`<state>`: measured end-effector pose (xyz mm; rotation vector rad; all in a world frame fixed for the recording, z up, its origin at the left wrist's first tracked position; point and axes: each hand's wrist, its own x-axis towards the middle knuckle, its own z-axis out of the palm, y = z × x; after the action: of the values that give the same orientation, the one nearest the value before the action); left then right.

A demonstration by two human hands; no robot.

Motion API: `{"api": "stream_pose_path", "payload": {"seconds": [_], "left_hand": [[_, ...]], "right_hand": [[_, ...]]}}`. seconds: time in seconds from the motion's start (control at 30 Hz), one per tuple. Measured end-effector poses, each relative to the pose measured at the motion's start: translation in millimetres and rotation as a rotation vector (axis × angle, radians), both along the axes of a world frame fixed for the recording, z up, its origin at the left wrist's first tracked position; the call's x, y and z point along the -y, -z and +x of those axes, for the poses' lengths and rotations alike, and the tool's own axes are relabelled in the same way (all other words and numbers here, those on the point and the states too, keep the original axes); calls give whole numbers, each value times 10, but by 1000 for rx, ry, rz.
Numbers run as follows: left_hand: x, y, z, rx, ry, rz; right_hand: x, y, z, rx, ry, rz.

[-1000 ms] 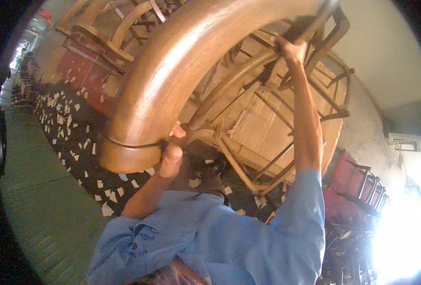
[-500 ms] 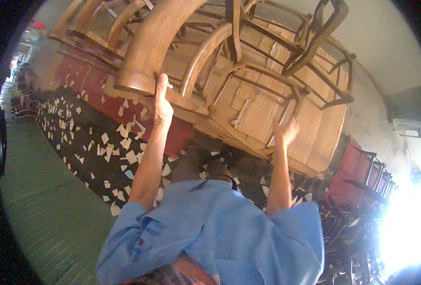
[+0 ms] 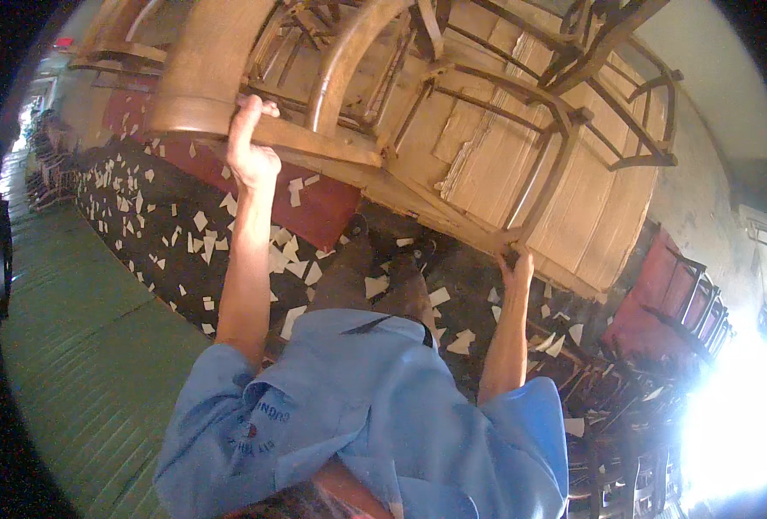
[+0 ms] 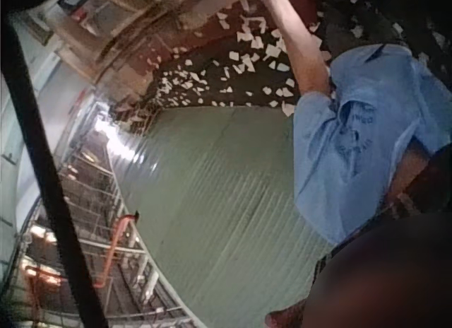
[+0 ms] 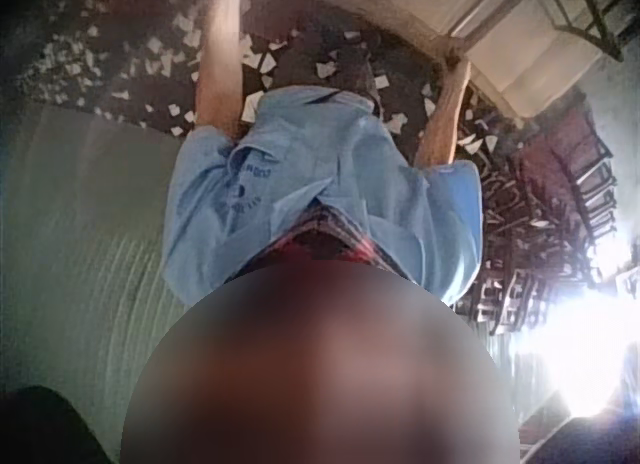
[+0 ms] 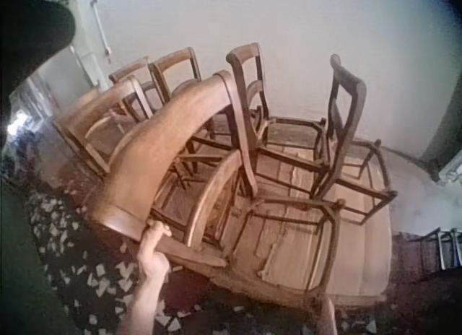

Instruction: The person repeatedly picks up wooden chair frames from a pile and stacks them upright on a cardboard base. The person handles the chairs one at a time, lifting and placing them into a growing stack.

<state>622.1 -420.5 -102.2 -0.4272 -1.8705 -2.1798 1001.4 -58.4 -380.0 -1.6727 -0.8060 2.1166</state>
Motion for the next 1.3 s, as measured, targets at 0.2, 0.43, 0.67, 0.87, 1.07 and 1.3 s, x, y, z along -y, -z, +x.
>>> {"api": "stream_pose_path", "payload": {"seconds": [0.2, 0.43, 0.67, 0.87, 1.07, 1.3], "left_hand": [[-107, -155, -518, 237, -64, 152], [-460, -176, -881, 169, 16, 159], [-478, -5, -926, 221, -65, 130], [-333, 74, -824, 274, -162, 66], [-470, 65, -912, 238, -163, -131], [-471, 306, -821, 311, -12, -289]], "right_hand": [[-240, -123, -596, -21, -49, -37], [-546, 519, -689, -36, -309, 284], [-730, 691, -706, 45, -512, 366], [-603, -144, -1004, -49, -291, 30], [-671, -185, -1039, 117, -309, 131], [750, -101, 383, 601, -562, 655]]}}
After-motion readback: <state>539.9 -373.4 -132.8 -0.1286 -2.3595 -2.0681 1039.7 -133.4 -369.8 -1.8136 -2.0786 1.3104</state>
